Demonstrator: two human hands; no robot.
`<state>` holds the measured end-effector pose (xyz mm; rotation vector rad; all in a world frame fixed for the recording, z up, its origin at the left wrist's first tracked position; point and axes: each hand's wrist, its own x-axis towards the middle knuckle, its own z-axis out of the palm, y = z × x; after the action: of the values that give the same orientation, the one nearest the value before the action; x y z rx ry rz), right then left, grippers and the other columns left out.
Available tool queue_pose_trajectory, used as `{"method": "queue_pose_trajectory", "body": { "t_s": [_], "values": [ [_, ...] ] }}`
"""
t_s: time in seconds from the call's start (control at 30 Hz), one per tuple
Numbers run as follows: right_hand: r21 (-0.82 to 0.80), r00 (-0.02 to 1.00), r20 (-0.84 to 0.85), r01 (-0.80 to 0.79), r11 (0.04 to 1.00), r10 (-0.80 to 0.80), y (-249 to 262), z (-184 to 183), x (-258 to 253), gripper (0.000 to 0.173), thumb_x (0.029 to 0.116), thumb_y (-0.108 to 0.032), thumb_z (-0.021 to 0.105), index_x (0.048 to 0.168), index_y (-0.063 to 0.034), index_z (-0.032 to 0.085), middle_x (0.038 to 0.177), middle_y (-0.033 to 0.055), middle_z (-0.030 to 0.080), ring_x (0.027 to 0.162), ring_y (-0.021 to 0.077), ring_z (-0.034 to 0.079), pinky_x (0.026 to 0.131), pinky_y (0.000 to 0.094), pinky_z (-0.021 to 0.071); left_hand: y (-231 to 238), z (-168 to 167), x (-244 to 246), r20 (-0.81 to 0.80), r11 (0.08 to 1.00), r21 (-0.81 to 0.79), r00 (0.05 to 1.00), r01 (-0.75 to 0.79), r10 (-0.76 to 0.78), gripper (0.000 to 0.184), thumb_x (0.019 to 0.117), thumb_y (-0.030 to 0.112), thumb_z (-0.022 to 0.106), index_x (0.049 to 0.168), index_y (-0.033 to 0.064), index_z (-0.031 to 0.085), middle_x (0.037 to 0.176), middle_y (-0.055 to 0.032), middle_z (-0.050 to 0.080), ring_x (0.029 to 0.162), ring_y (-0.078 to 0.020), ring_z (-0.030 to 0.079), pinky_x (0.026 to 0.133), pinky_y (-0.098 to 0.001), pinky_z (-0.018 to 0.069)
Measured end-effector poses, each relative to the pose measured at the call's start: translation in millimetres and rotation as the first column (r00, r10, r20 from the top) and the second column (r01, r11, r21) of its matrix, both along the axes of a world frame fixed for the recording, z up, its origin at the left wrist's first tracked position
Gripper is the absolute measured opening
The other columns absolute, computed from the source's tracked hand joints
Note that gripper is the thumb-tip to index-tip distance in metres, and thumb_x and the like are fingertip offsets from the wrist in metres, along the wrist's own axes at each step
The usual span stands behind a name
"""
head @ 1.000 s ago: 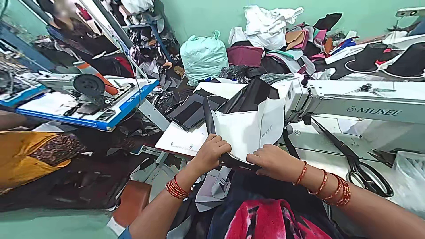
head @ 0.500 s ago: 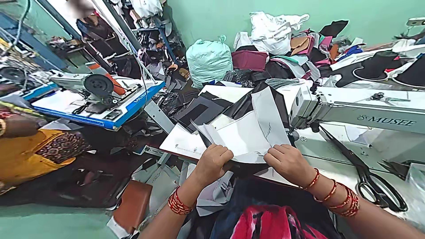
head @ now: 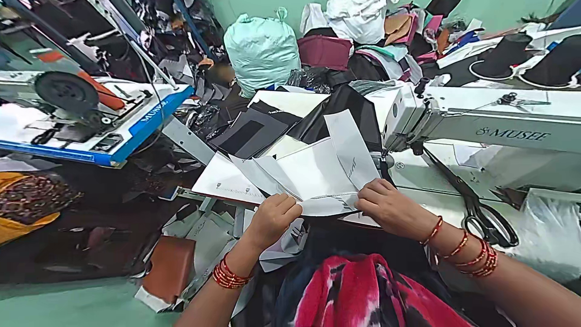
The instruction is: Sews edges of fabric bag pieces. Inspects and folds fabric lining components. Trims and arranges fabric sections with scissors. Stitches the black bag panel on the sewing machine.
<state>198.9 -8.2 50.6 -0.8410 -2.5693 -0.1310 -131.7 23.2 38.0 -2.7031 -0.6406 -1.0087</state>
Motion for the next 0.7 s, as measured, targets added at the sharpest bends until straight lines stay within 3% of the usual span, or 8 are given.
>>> {"method": "queue_pose_trajectory", "body": {
  "t_s": [0.07,0.2,0.3,0.43,0.5,0.6,0.7],
  "values": [
    [0.001,1.000,0.026,0.014,1.000,-0.014,0.4,5.3,8.3,0.012,0.0980,-0.001,0.055,0.100,-0.0072,0.064,0.092,0.0128,0.067,0.095,0.0336,0.068,0.088,0.0471,0.0550,0.9,-2.2,1.0,0.016,1.000,0.021,1.000,0.020,-0.020,0.019,0.0986,0.003,0.051,0.082,0.0050,0.059,0.068,-0.0105,0.057,0.063,-0.0263,0.059,0.057,-0.0354,0.0482],
    [0.187,0.999,-0.037,-0.020,0.982,0.028,4.1,-2.8,13.2,0.016,0.0998,0.002,0.049,0.091,-0.0039,0.060,0.079,0.0134,0.065,0.079,0.0316,0.068,0.070,0.0414,0.0555,0.2,-9.8,4.0,0.095,0.999,0.053,0.995,-0.012,0.007,0.019,0.0966,0.005,0.052,0.079,0.0049,0.059,0.065,-0.0110,0.056,0.061,-0.0260,0.058,0.055,-0.0347,0.0477],
    [0.332,0.986,-0.167,0.039,0.942,0.018,3.3,-19.8,4.9,0.016,0.1017,-0.002,0.048,0.089,-0.0054,0.057,0.074,0.0117,0.061,0.068,0.0278,0.062,0.058,0.0366,0.0490,-3.5,-19.0,11.3,0.230,0.986,0.096,0.967,-0.133,0.108,0.018,0.0962,0.008,0.054,0.078,0.0058,0.057,0.065,-0.0102,0.055,0.061,-0.0244,0.057,0.056,-0.0329,0.0474],
    [0.384,0.951,-0.305,0.179,0.906,-0.058,5.1,-37.5,-9.2,0.015,0.1022,-0.006,0.049,0.091,-0.0070,0.060,0.071,0.0101,0.059,0.065,0.0261,0.059,0.056,0.0350,0.0464,-4.2,-40.7,25.7,0.365,0.940,0.124,0.895,-0.318,0.255,0.023,0.0967,0.013,0.055,0.075,0.0073,0.057,0.064,-0.0088,0.053,0.063,-0.0241,0.057,0.059,-0.0336,0.0471],
    [0.369,0.953,-0.289,0.197,0.908,-0.090,6.9,-45.3,-11.1,0.017,0.1022,-0.006,0.049,0.090,-0.0077,0.061,0.071,0.0098,0.059,0.066,0.0266,0.059,0.059,0.0363,0.0478,-5.8,-54.5,24.8,0.343,0.938,0.101,0.897,-0.332,0.280,0.021,0.0954,0.012,0.056,0.075,0.0073,0.058,0.065,-0.0092,0.054,0.064,-0.0252,0.057,0.060,-0.0350,0.0480],
    [0.307,0.978,-0.192,0.141,0.941,-0.084,2.4,-51.2,-5.2,0.016,0.1015,-0.009,0.049,0.092,-0.0100,0.062,0.079,0.0081,0.062,0.079,0.0264,0.063,0.077,0.0380,0.0511,-17.8,-72.0,12.5,0.220,0.966,0.018,0.944,-0.257,0.247,0.015,0.0911,0.009,0.058,0.076,0.0070,0.059,0.067,-0.0094,0.056,0.066,-0.0257,0.060,0.062,-0.0357,0.0511],
    [0.234,0.991,-0.127,0.066,0.970,-0.037,-7.9,-47.0,6.4,0.017,0.1001,-0.007,0.049,0.100,-0.0091,0.065,0.093,0.0112,0.070,0.093,0.0288,0.068,0.090,0.0410,0.0535,-34.6,-81.2,-4.6,0.110,0.981,-0.110,0.979,-0.162,0.174,0.012,0.0929,0.011,0.056,0.091,0.0066,0.067,0.083,-0.0097,0.067,0.084,-0.0241,0.068,0.085,-0.0345,0.0561]
  ]
}}
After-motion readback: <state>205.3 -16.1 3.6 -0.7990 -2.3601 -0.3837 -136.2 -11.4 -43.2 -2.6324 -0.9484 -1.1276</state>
